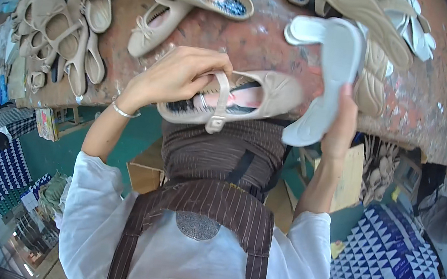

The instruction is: The person repeatedly picks up shoes and insoles from the workbench, inserts an insole into each shoe, and presses and smooths it into place by hand.

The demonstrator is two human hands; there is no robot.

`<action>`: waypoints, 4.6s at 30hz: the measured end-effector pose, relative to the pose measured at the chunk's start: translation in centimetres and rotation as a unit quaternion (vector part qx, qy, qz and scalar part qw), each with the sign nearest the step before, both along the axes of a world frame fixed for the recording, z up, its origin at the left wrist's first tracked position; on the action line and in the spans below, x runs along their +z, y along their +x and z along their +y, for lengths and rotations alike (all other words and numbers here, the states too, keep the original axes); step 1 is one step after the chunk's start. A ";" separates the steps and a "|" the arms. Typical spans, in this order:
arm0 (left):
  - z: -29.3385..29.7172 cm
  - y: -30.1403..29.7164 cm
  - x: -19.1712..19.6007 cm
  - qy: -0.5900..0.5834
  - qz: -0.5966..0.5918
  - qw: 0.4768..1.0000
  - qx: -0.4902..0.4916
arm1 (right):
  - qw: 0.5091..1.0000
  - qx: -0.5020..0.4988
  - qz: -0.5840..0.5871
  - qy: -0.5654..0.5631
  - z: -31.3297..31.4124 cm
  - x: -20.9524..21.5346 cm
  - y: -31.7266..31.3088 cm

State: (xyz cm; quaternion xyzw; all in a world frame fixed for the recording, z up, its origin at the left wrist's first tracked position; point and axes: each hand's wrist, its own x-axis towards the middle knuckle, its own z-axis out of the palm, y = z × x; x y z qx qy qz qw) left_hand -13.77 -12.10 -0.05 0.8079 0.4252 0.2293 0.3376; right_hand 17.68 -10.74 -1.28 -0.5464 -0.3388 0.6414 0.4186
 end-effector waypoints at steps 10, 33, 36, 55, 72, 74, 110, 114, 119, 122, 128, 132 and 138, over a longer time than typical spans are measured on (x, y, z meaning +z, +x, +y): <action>-10.1 -1.5 -5.8 -0.059 0.133 0.870 0.471 | 0.734 0.330 -0.401 0.437 -2.9 -1.5 -6.3; -9.4 -2.7 -9.5 -0.186 -0.164 0.809 0.534 | 0.683 0.422 -0.331 0.496 -4.2 -5.9 -14.5; -8.9 -2.4 -9.5 -0.107 -0.106 0.843 0.517 | 0.652 0.530 -0.224 0.494 -2.5 -7.3 -15.0; -11.5 4.9 -6.7 -0.093 0.031 0.888 0.449 | 0.825 0.104 -0.419 0.364 4.8 -2.5 -12.9; -11.0 9.8 -9.8 0.083 0.194 0.960 0.186 | 0.727 0.230 -0.515 0.391 1.1 -6.0 -14.4; -11.6 9.5 -10.4 0.066 0.191 0.960 0.196 | 0.660 0.248 -0.590 0.393 -1.4 -4.6 -14.6; -11.2 10.7 -11.1 0.111 0.156 0.957 0.218 | 0.621 0.244 -0.632 0.395 -2.8 -5.9 -13.2; -11.3 10.4 -11.0 0.079 0.219 0.952 0.200 | 0.652 0.233 -0.600 0.402 -1.3 -4.4 -14.4; -10.9 10.8 -11.1 0.108 0.199 0.952 0.204 | 0.576 0.175 -0.683 0.414 0.0 -7.6 -14.9; -9.6 11.1 -9.3 0.167 0.218 0.929 0.246 | 0.599 0.259 -0.673 0.349 3.1 -7.2 -14.4; -8.8 5.4 -6.7 0.089 0.051 0.970 0.222 | 0.616 0.546 -0.504 0.263 4.8 -1.9 -14.0; -11.6 -8.5 -2.3 -0.061 -0.146 0.909 0.386 | 0.901 0.072 -0.238 0.355 8.2 4.3 -5.9; -8.7 -27.0 12.2 0.175 0.071 0.763 0.618 | 0.595 0.057 -0.722 0.349 14.8 3.2 2.5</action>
